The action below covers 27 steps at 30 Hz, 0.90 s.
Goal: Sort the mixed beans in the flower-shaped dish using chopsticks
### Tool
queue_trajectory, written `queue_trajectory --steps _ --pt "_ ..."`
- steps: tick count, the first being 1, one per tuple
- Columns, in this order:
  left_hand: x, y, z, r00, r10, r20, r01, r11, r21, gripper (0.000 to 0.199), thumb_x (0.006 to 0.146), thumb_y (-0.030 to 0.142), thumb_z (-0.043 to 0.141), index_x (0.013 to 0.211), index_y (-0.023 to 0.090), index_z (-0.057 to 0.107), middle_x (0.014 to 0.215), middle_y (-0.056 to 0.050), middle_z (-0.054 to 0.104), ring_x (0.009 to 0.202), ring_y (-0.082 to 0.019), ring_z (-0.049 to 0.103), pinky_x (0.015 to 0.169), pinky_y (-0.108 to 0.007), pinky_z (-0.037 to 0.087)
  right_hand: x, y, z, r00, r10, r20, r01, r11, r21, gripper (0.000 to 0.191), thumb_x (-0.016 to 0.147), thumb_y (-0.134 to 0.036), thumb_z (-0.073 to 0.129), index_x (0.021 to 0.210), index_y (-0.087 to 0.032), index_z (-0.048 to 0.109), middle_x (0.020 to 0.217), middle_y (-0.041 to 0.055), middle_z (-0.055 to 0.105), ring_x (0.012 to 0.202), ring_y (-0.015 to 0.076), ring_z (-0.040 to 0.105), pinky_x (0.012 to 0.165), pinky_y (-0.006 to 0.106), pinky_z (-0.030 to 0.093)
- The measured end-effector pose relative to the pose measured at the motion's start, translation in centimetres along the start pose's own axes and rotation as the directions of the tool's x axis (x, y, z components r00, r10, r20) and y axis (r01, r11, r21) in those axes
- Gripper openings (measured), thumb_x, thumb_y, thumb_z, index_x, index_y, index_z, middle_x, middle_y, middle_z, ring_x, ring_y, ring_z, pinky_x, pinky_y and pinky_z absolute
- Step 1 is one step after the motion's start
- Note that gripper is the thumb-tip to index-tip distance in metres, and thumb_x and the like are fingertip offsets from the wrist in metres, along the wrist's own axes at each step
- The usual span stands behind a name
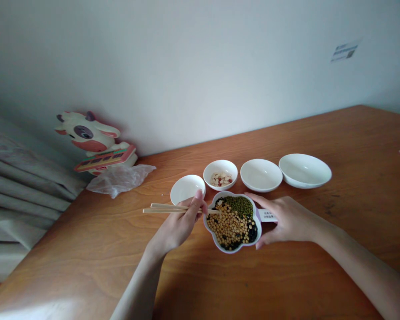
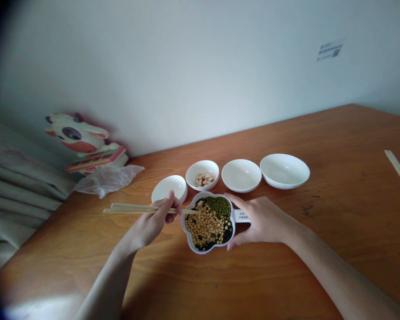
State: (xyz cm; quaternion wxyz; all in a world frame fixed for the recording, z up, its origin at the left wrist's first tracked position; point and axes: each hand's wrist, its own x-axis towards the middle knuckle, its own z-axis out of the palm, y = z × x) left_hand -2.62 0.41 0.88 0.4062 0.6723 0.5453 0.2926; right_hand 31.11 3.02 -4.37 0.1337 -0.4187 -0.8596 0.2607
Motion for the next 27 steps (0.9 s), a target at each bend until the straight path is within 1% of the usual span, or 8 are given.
queue_trajectory --steps 5,10,14,17,20,27 --pt "0.01 0.23 0.31 0.999 -0.036 -0.021 0.035 0.999 -0.042 0.07 0.111 0.077 0.037 0.084 0.02 0.068 0.075 -0.001 0.056 0.071 -0.017 0.051 0.065 -0.029 0.044 -0.1 -0.07 -0.04 1.0 -0.002 -0.002 0.002 1.0 -0.002 0.138 0.066 -0.09 0.086 0.175 -0.019 0.039 0.136 0.0198 0.081 0.113 0.0451 0.082 0.092 0.05 0.065" --pt "-0.04 0.31 0.59 0.999 -0.037 -0.029 0.035 0.997 -0.069 0.069 0.109 0.079 0.04 0.085 0.02 0.067 0.083 -0.003 0.064 0.075 -0.018 0.054 0.069 -0.029 0.047 -0.08 -0.1 -0.08 1.0 0.002 -0.01 -0.002 1.0 0.01 0.137 0.065 -0.088 0.088 0.175 -0.021 0.041 0.133 0.0182 0.083 0.111 0.0445 0.083 0.089 0.048 0.065" --pt "0.01 0.16 0.66 0.999 -0.039 -0.033 0.037 0.998 -0.047 0.068 0.112 0.076 0.038 0.085 0.019 0.066 0.082 -0.002 0.064 0.075 -0.018 0.054 0.07 -0.029 0.046 0.0 -0.08 -0.08 1.0 -0.002 -0.007 0.002 1.0 0.008 0.139 0.066 -0.088 0.087 0.175 -0.017 0.039 0.136 0.0197 0.082 0.114 0.0449 0.082 0.091 0.048 0.065" --pt "0.1 0.01 0.72 1.0 -0.016 -0.025 0.016 0.999 -0.033 0.067 0.114 0.072 0.038 0.084 0.018 0.066 0.08 -0.002 0.063 0.075 -0.017 0.054 0.071 -0.029 0.045 0.01 -0.06 -0.08 1.0 -0.006 -0.007 0.006 1.0 0.006 0.138 0.066 -0.088 0.087 0.175 -0.018 0.039 0.137 0.02 0.081 0.114 0.0449 0.082 0.092 0.048 0.065" --pt "0.11 -0.1 0.75 1.0 0.016 -0.018 -0.016 1.0 0.002 0.064 0.115 0.067 0.04 0.084 0.018 0.066 0.082 -0.003 0.065 0.077 -0.017 0.056 0.074 -0.029 0.045 0.03 -0.1 -0.1 1.0 -0.005 -0.004 0.005 1.0 0.004 0.138 0.066 -0.089 0.086 0.175 -0.017 0.039 0.136 0.0203 0.082 0.114 0.045 0.082 0.092 0.048 0.065" --pt "-0.11 0.31 0.58 0.99 0.139 -0.013 -0.137 0.985 0.106 0.06 0.119 0.058 0.037 0.083 0.018 0.064 0.079 -0.002 0.065 0.076 -0.016 0.058 0.076 -0.029 0.046 0.0 -0.1 -0.04 1.0 -0.007 -0.013 0.008 1.0 0.012 0.138 0.066 -0.086 0.088 0.175 -0.019 0.04 0.14 0.0196 0.08 0.115 0.0454 0.081 0.092 0.049 0.066"
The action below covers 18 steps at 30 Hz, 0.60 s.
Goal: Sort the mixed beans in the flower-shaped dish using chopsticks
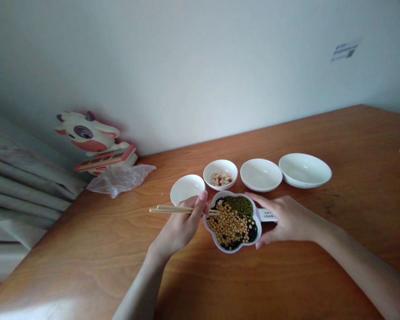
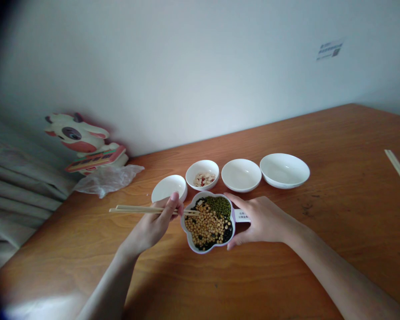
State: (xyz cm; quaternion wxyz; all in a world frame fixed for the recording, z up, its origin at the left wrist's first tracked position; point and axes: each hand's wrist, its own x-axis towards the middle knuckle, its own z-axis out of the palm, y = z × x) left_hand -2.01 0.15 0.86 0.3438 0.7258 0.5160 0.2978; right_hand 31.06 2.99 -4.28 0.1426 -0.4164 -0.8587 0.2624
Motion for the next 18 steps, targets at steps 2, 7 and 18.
queue_trajectory --steps 2,7,18 --pt "0.01 0.24 -0.07 1.0 0.027 0.001 -0.027 0.999 0.043 0.06 0.12 0.055 0.035 0.083 0.019 0.064 0.078 -0.001 0.064 0.076 -0.016 0.059 0.077 -0.029 0.046 -0.04 0.07 0.04 1.0 0.002 0.001 -0.002 1.0 0.0 0.138 0.065 -0.087 0.088 0.175 -0.019 0.04 0.141 0.0199 0.079 0.117 0.0456 0.081 0.094 0.049 0.065" --pt "0.09 0.56 -0.06 0.997 0.075 -0.001 -0.074 0.991 0.11 0.059 0.121 0.053 0.034 0.08 0.019 0.061 0.076 -0.001 0.064 0.073 -0.015 0.059 0.074 -0.029 0.045 -0.06 0.15 0.08 1.0 -0.002 0.005 0.002 1.0 0.009 0.138 0.066 -0.087 0.088 0.175 -0.019 0.039 0.138 0.0197 0.081 0.116 0.0452 0.081 0.095 0.05 0.065" --pt "0.41 0.26 0.02 0.973 0.185 -0.136 -0.167 0.976 0.138 0.057 0.121 0.044 0.04 0.075 0.018 0.062 0.069 0.0 0.061 0.064 -0.013 0.054 0.065 -0.027 0.041 -0.1 0.25 0.18 1.0 -0.015 0.0 0.015 1.0 0.016 0.136 0.067 -0.086 0.088 0.175 -0.021 0.039 0.138 0.0185 0.081 0.116 0.0449 0.081 0.097 0.052 0.064"
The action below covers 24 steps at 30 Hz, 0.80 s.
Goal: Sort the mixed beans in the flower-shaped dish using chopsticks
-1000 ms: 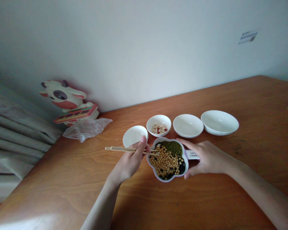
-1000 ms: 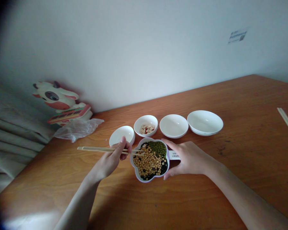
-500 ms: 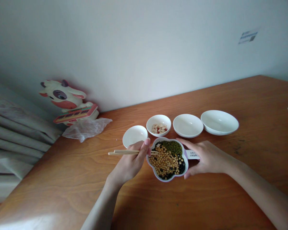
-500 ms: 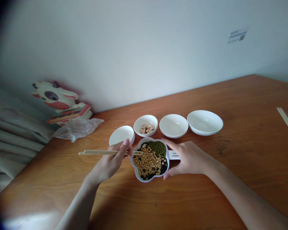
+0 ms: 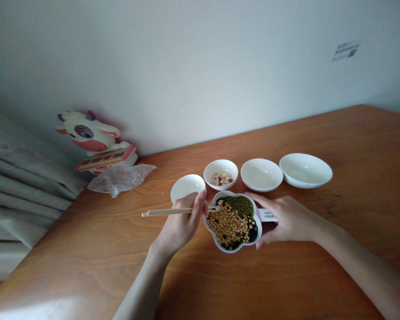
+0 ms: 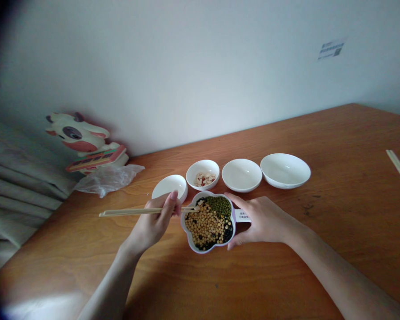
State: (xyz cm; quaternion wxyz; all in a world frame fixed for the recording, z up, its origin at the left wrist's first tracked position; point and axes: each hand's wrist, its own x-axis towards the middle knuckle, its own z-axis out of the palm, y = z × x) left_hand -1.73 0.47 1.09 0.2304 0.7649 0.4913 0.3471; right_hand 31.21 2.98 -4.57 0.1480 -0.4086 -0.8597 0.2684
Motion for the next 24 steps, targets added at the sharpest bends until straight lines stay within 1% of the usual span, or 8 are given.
queue_trajectory --steps 4,8,11,13,16,19,21,24 --pt "-0.1 -0.4 0.4 0.98 0.101 -0.169 -0.108 0.994 -0.032 0.056 0.121 0.041 0.041 0.074 0.018 0.061 0.071 -0.001 0.059 0.067 -0.013 0.055 0.066 -0.028 0.042 0.0 0.1 0.1 1.0 0.007 0.005 -0.007 1.0 -0.013 0.136 0.067 -0.087 0.087 0.175 -0.022 0.038 0.137 0.0187 0.082 0.115 0.0444 0.082 0.095 0.05 0.064" --pt "-0.1 -1.1 1.3 0.877 0.274 -0.394 -0.303 0.953 -0.012 0.054 0.121 0.036 0.04 0.074 0.019 0.06 0.075 -0.002 0.059 0.072 -0.015 0.058 0.07 -0.029 0.045 0.1 0.0 -0.1 1.0 0.001 0.007 -0.001 1.0 -0.008 0.135 0.068 -0.088 0.086 0.175 -0.024 0.037 0.133 0.0163 0.083 0.112 0.043 0.082 0.092 0.049 0.064" --pt "0.6 -1.5 2.0 0.82 0.279 -0.5 -0.327 0.945 -0.01 0.055 0.122 0.038 0.038 0.075 0.019 0.06 0.076 -0.003 0.06 0.074 -0.015 0.058 0.071 -0.029 0.045 0.1 -0.1 -0.2 1.0 -0.002 0.011 0.002 1.0 0.0 0.134 0.068 -0.087 0.086 0.175 -0.023 0.038 0.133 0.0163 0.083 0.113 0.0426 0.082 0.092 0.048 0.064" --pt "1.4 -1.7 2.4 0.838 0.228 -0.496 -0.271 0.963 -0.016 0.055 0.122 0.042 0.038 0.076 0.02 0.06 0.076 -0.003 0.061 0.073 -0.015 0.058 0.071 -0.029 0.045 0.1 -0.1 -0.2 1.0 0.003 0.009 -0.003 1.0 -0.009 0.134 0.068 -0.087 0.087 0.174 -0.021 0.039 0.134 0.0178 0.083 0.114 0.0432 0.082 0.095 0.049 0.064" --pt "2.1 -1.7 2.3 0.909 0.12 -0.398 -0.146 0.989 -0.034 0.058 0.121 0.05 0.035 0.081 0.02 0.064 0.08 -0.004 0.065 0.074 -0.016 0.059 0.07 -0.03 0.046 0.0 0.0 -0.1 1.0 0.003 0.005 -0.003 1.0 -0.018 0.134 0.067 -0.087 0.088 0.175 -0.022 0.039 0.131 0.0176 0.084 0.112 0.0435 0.082 0.095 0.05 0.064" --pt "1.8 -1.5 1.6 0.949 0.012 -0.315 -0.026 0.999 -0.043 0.06 0.121 0.051 0.034 0.079 0.02 0.064 0.077 -0.004 0.066 0.072 -0.017 0.06 0.07 -0.03 0.047 0.0 0.1 -0.1 1.0 -0.008 0.005 0.008 1.0 -0.019 0.134 0.067 -0.086 0.088 0.175 -0.023 0.039 0.129 0.0171 0.084 0.11 0.0435 0.083 0.096 0.052 0.064" --pt "1.2 -1.3 0.8 0.96 -0.014 -0.279 0.003 0.999 -0.039 0.062 0.12 0.052 0.034 0.076 0.02 0.063 0.076 -0.004 0.065 0.072 -0.017 0.059 0.071 -0.03 0.047 0.0 0.2 0.0 1.0 -0.012 0.001 0.012 1.0 -0.018 0.134 0.067 -0.085 0.089 0.175 -0.024 0.039 0.129 0.0168 0.085 0.109 0.0434 0.083 0.094 0.052 0.065" --pt "0.4 -0.9 -0.1 0.987 0.013 -0.16 -0.015 1.0 -0.011 0.065 0.12 0.053 0.031 0.076 0.019 0.063 0.077 -0.004 0.064 0.074 -0.018 0.059 0.074 -0.031 0.047 0.0 0.3 0.0 1.0 -0.025 -0.013 0.025 1.0 0.001 0.132 0.068 -0.083 0.089 0.176 -0.025 0.038 0.13 0.0154 0.085 0.108 0.0425 0.083 0.092 0.05 0.066"
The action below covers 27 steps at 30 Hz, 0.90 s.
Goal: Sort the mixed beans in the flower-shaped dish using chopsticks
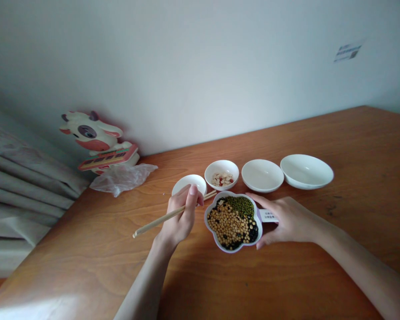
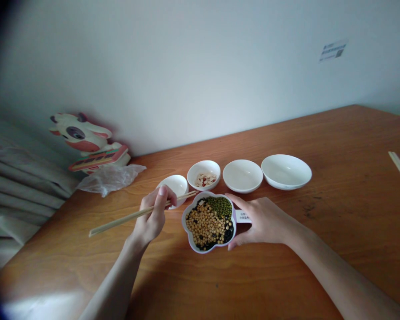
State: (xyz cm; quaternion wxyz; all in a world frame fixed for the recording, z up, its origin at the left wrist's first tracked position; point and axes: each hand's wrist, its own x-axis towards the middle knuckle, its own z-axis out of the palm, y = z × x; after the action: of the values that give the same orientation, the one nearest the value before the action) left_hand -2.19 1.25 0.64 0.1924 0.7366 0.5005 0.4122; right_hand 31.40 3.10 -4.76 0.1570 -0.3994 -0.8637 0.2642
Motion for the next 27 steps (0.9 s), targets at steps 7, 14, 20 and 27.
queue_trajectory --steps 7,14,20,27 --pt "-0.2 0.8 0.2 0.979 0.003 0.204 -0.003 1.0 0.001 0.06 0.122 0.05 0.029 0.082 0.02 0.063 0.084 -0.004 0.068 0.078 -0.018 0.059 0.082 -0.032 0.049 0.0 0.1 0.1 1.0 0.013 0.017 -0.013 1.0 -0.019 0.134 0.068 -0.086 0.088 0.175 -0.022 0.038 0.133 0.018 0.083 0.112 0.044 0.082 0.093 0.051 0.065" --pt "-0.5 0.8 0.7 0.97 -0.039 0.241 0.039 0.999 0.006 0.06 0.122 0.05 0.027 0.086 0.02 0.064 0.085 -0.006 0.069 0.081 -0.02 0.063 0.081 -0.033 0.05 0.0 0.0 0.1 1.0 0.003 0.007 -0.003 1.0 -0.005 0.133 0.069 -0.086 0.087 0.175 -0.023 0.038 0.13 0.0173 0.084 0.107 0.0421 0.083 0.091 0.049 0.064" --pt "-0.6 1.1 0.5 0.954 -0.07 0.29 0.075 0.997 -0.006 0.06 0.121 0.052 0.024 0.089 0.021 0.065 0.09 -0.007 0.07 0.085 -0.021 0.064 0.082 -0.034 0.05 -0.1 -0.2 -0.1 1.0 0.001 0.005 -0.001 1.0 0.001 0.133 0.068 -0.085 0.088 0.176 -0.026 0.038 0.13 0.0153 0.085 0.108 0.042 0.083 0.091 0.048 0.065" --pt "-0.8 0.9 1.1 0.965 -0.094 0.245 0.103 0.994 -0.024 0.063 0.121 0.054 0.022 0.087 0.021 0.063 0.084 -0.007 0.068 0.08 -0.021 0.061 0.077 -0.034 0.049 0.0 0.1 0.1 1.0 -0.008 -0.013 0.008 1.0 -0.006 0.134 0.067 -0.083 0.09 0.176 -0.025 0.038 0.131 0.0163 0.084 0.108 0.043 0.083 0.091 0.049 0.065"
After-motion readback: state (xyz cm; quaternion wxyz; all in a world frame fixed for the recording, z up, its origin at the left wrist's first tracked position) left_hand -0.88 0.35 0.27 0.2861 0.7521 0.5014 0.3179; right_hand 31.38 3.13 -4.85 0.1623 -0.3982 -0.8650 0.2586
